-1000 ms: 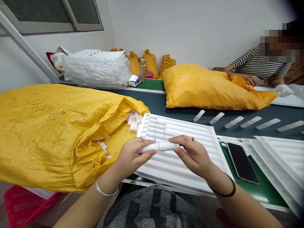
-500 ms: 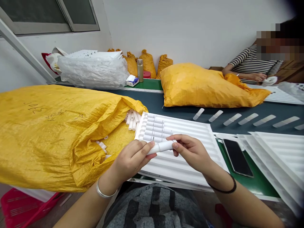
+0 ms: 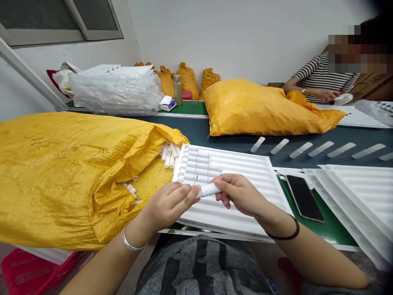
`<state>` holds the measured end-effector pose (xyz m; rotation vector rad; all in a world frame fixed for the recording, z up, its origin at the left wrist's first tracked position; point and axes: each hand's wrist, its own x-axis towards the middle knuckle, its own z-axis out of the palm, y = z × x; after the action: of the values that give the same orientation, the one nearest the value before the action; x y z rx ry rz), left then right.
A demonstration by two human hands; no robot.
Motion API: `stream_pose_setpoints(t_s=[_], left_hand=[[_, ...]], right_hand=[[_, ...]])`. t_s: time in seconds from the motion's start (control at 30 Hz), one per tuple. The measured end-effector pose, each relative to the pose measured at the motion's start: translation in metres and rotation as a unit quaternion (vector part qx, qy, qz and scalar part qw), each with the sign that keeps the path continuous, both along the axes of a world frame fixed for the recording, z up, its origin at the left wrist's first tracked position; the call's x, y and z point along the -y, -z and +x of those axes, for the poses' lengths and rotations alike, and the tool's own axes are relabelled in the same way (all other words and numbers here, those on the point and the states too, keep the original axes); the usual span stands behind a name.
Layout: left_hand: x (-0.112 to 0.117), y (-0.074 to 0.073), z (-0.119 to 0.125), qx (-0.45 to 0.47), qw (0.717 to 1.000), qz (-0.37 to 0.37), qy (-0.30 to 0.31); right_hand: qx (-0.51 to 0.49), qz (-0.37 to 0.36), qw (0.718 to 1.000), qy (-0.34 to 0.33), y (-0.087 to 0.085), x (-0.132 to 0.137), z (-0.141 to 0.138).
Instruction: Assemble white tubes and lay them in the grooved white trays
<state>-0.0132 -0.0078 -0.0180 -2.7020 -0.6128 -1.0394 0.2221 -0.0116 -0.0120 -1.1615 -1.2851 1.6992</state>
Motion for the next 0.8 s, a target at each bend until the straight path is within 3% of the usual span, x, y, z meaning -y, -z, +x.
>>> stream_pose_setpoints(t_s=[0.07,0.17,0.3,0.4,0.5,0.57,0.67,0.8], left_hand=[[-0.002,0.003,0.001,0.001,1.000,-0.004,-0.009],[-0.004,0.007,0.003,0.018,0.998,-0.043,-0.046],[0.001,0.012,0.006,0.067,0.984,-0.161,-0.043],[0.009,0.021,0.010,0.096,0.973,-0.210,-0.021],[0.011,0.036,0.011,0.071,0.967,-0.241,-0.041],[0.005,0.045,0.004,0.034,0.961,-0.261,-0.085],[-0.012,0.051,-0.020,-0.018,0.935,-0.286,-0.211],[-0.036,0.050,-0.062,-0.097,0.881,-0.333,-0.323]], right_hand=[[0.020,0.026,0.999,-0.011,0.004,-0.001,0.000],[0.095,0.182,0.978,-0.031,0.008,-0.002,0.002],[0.227,0.425,0.874,-0.061,0.007,0.003,0.008],[0.261,0.479,0.834,-0.083,0.008,0.009,0.006],[0.357,0.479,0.792,-0.127,0.014,-0.002,-0.002],[0.479,0.428,0.758,-0.113,0.020,-0.028,-0.003],[0.609,0.306,0.732,0.020,0.027,-0.091,0.015],[0.652,0.188,0.724,0.125,0.040,-0.172,0.064]])
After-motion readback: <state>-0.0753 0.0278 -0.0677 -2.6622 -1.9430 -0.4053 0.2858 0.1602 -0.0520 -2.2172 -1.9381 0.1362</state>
